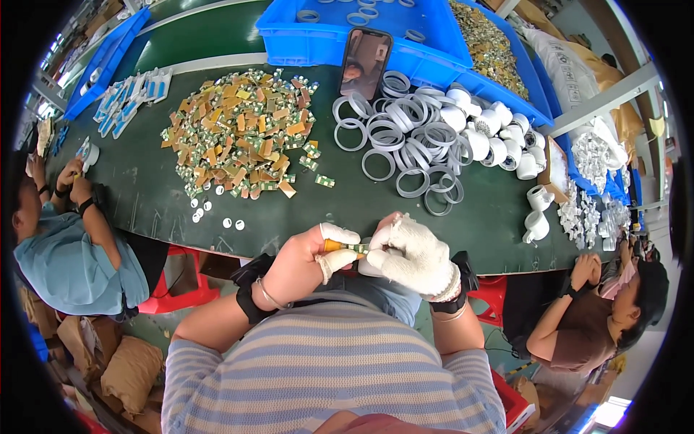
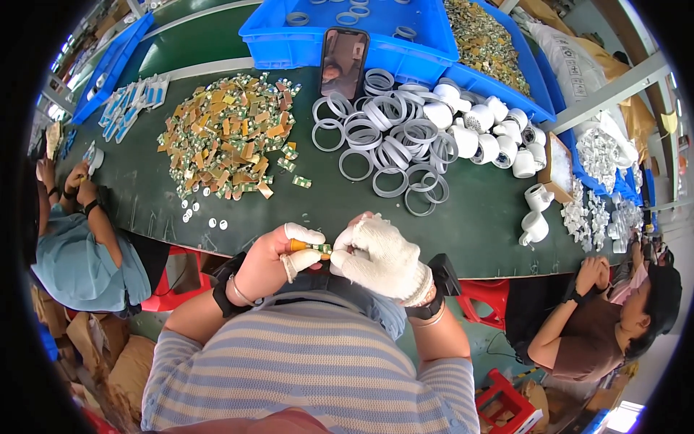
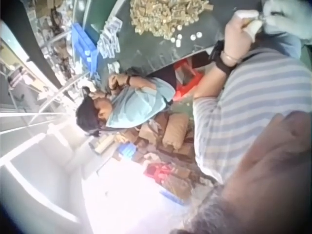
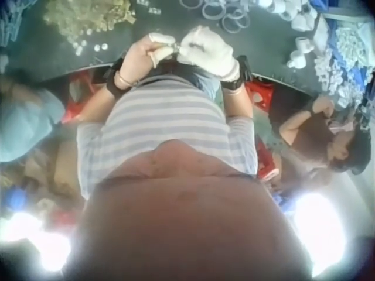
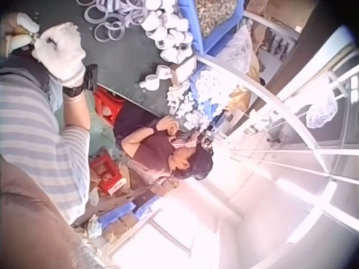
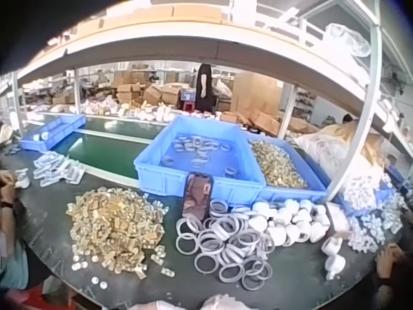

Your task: The person picks up a grey ring and a white housing, then presses the ring into the housing. They then pick up a circuit board, insert it into the housing, and place the assembled unit on the table before repeating the process.

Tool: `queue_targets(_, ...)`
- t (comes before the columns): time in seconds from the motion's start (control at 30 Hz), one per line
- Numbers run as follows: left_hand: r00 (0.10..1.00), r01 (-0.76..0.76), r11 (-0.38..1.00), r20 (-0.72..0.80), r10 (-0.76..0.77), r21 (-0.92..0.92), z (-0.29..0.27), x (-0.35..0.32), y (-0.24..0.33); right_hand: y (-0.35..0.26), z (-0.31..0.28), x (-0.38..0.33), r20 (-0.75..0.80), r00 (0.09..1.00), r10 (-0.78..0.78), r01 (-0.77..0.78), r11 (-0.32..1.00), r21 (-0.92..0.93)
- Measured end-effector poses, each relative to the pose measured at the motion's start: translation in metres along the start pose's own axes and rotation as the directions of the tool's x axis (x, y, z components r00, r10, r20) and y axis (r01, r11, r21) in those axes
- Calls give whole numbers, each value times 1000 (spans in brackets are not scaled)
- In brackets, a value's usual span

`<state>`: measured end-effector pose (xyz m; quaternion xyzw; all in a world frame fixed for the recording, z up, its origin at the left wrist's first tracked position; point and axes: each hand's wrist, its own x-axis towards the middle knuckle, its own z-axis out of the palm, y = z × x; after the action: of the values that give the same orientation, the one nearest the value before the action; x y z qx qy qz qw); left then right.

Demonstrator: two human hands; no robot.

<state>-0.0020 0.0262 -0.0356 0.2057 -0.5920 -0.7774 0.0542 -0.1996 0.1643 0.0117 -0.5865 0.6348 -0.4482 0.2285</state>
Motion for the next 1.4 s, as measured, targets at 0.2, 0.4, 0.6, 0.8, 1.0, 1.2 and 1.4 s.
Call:
queue_targets(0.2,987,-143,971,-43,154,190,6,-7,8,7,-1,2,36,998,52,-53,998,32)
queue_targets(0.4,985,-168,959,11,170,227,3,-7,15,8,0,4,67,997,28,-32,998,58)
queue_targets(0.6,996,-49,999,72,48,8,-2,-3,11,3,-1,7,118,991,66,-81,989,124)
queue_targets(0.8,994,-112,990,0,113,80,-3,-3,8,5,-9,9,148,988,-38,51,995,-86)
queue_targets(1.0,983,-154,929,-42,179,337,6,-10,24,5,-11,17,120,955,-273,297,910,-291)
queue_targets(1.2,926,-261,761,-70,372,594,6,-6,18,5,5,13,-12,958,-287,264,895,-360)
queue_targets(1.4,941,-226,890,-147,304,397,-11,-16,-6,0,16,10,18,962,-272,259,891,-373)
